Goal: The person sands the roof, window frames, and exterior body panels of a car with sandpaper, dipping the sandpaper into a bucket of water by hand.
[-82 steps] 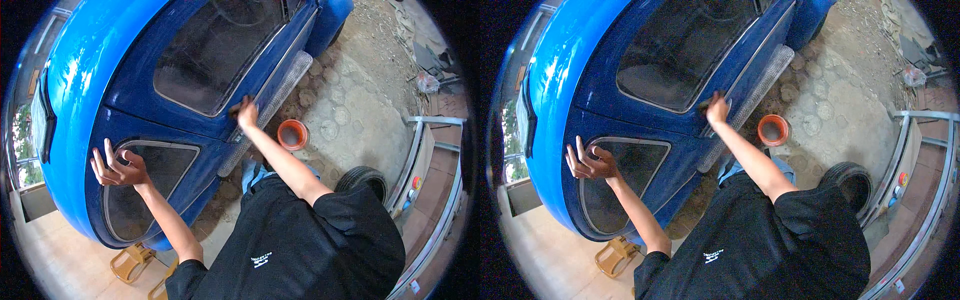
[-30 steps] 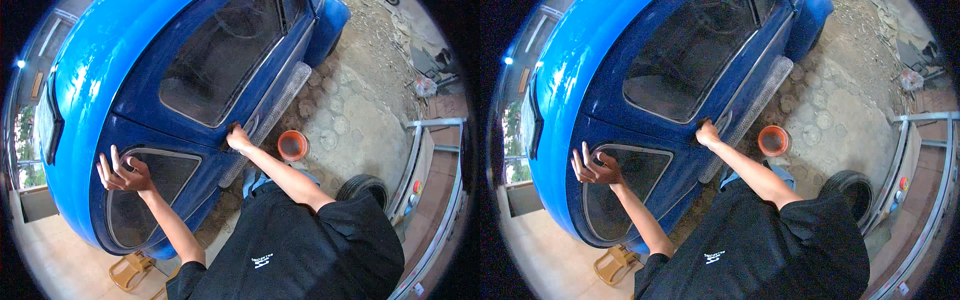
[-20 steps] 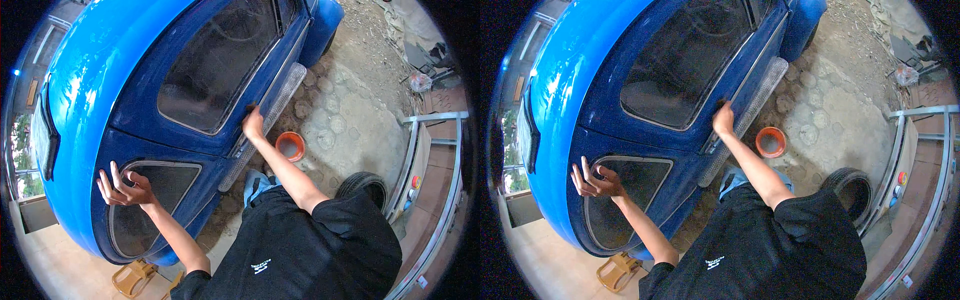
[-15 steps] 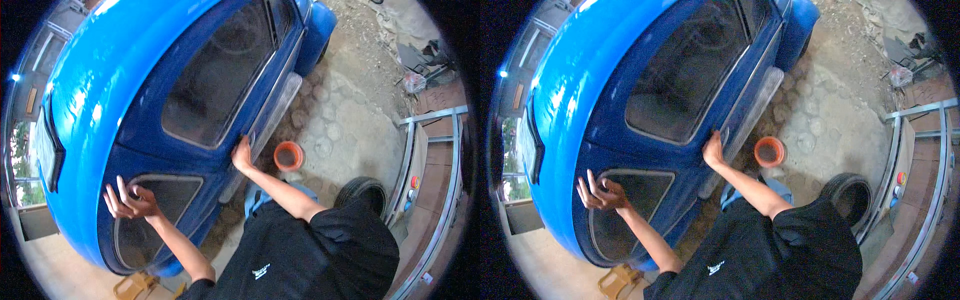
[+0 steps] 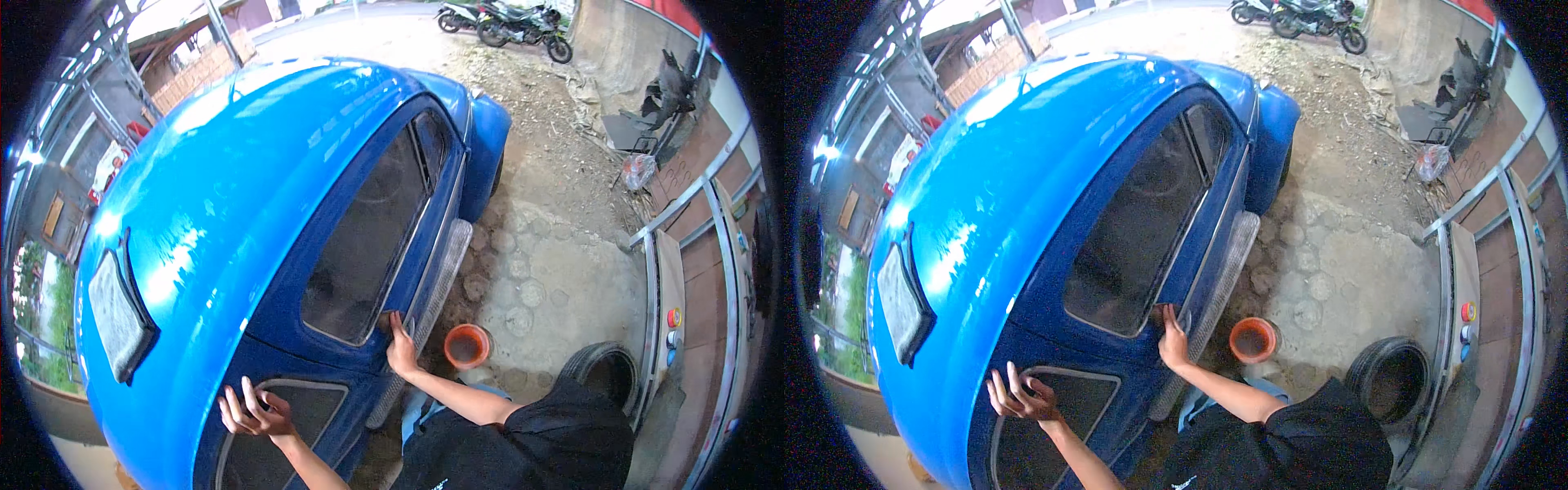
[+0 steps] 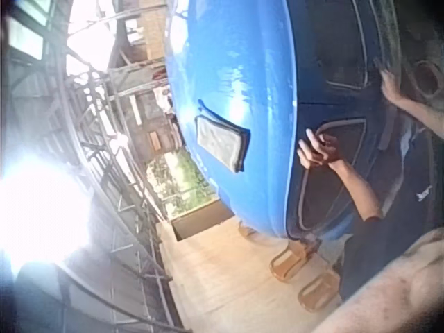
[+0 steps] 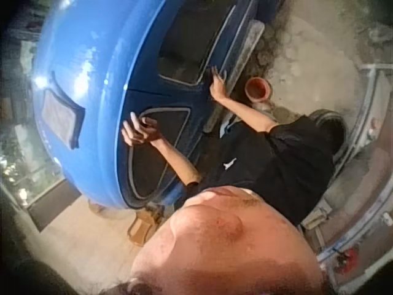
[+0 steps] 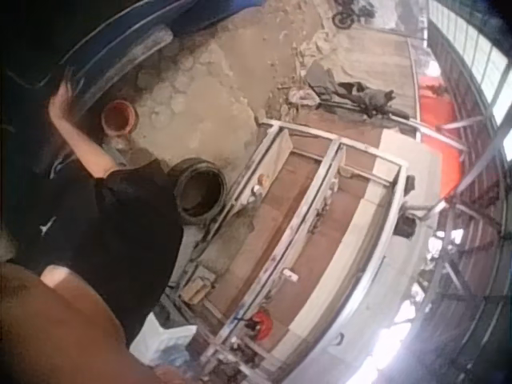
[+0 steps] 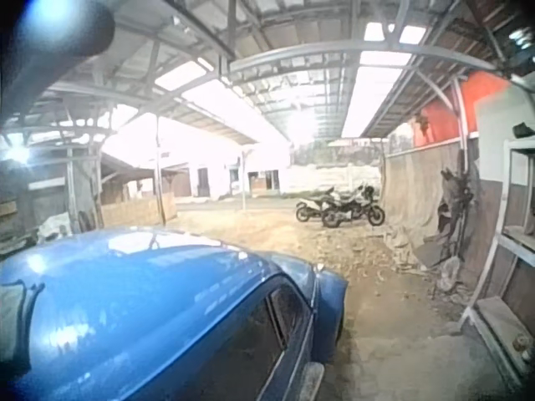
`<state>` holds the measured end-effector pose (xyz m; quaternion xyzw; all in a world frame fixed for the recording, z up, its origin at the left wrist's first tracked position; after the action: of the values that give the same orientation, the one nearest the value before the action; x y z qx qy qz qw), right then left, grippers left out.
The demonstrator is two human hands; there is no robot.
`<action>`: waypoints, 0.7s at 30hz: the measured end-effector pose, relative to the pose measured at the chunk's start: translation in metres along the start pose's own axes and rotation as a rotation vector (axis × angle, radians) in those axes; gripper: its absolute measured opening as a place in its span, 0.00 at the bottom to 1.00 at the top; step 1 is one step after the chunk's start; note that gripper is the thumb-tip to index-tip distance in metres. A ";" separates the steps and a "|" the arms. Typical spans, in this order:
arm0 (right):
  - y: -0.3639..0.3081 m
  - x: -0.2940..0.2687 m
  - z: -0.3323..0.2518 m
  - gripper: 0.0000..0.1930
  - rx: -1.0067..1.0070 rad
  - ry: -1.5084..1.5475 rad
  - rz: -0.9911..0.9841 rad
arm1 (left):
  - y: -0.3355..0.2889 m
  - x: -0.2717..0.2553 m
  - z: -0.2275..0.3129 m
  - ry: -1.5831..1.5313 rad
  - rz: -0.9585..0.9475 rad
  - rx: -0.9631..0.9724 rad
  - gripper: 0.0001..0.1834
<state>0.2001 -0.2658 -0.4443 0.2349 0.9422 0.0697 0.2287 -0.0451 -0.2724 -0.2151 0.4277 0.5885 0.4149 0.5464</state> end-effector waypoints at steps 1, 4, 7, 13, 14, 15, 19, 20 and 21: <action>0.009 -0.006 0.004 0.34 -0.115 -0.008 0.029 | 0.000 -0.002 0.002 -0.017 -0.012 0.008 0.16; 0.009 0.005 -0.003 0.29 -0.029 -0.154 -0.053 | 0.001 0.000 0.004 -0.051 -0.011 -0.015 0.17; -0.024 0.012 -0.029 0.26 0.139 -0.067 -0.208 | 0.001 0.000 0.003 -0.056 -0.004 -0.018 0.18; 0.013 0.012 -0.023 0.25 0.217 -0.344 -0.038 | -0.001 -0.003 0.001 -0.132 -0.053 -0.033 0.17; 0.018 0.014 -0.020 0.25 0.211 -0.331 0.078 | -0.003 -0.002 -0.001 -0.138 -0.046 -0.034 0.16; 0.024 0.016 -0.014 0.29 0.242 -0.202 0.042 | -0.004 -0.003 -0.003 -0.147 -0.051 -0.041 0.16; 0.030 0.044 0.004 0.40 0.426 -0.080 -0.075 | -0.002 -0.003 0.005 -0.198 -0.057 -0.074 0.15; 0.027 0.054 0.009 0.40 0.427 -0.083 -0.081 | -0.004 -0.003 0.003 -0.198 -0.055 -0.080 0.15; 0.024 0.064 0.012 0.39 0.335 -0.082 0.035 | -0.009 -0.002 0.000 -0.220 -0.055 -0.103 0.15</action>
<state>0.1649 -0.2143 -0.4746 0.2885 0.9263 -0.0938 0.2233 -0.0455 -0.2765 -0.2234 0.4258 0.5145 0.3800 0.6400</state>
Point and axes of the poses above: each hand's wrist, its own y-axis towards the middle knuckle, its own x-axis out of the palm, z = x × y, the point moved 1 cm from there along y, towards the middle knuckle, and after that the axes turned 11 degrees about -x, right-handed, at the moved point
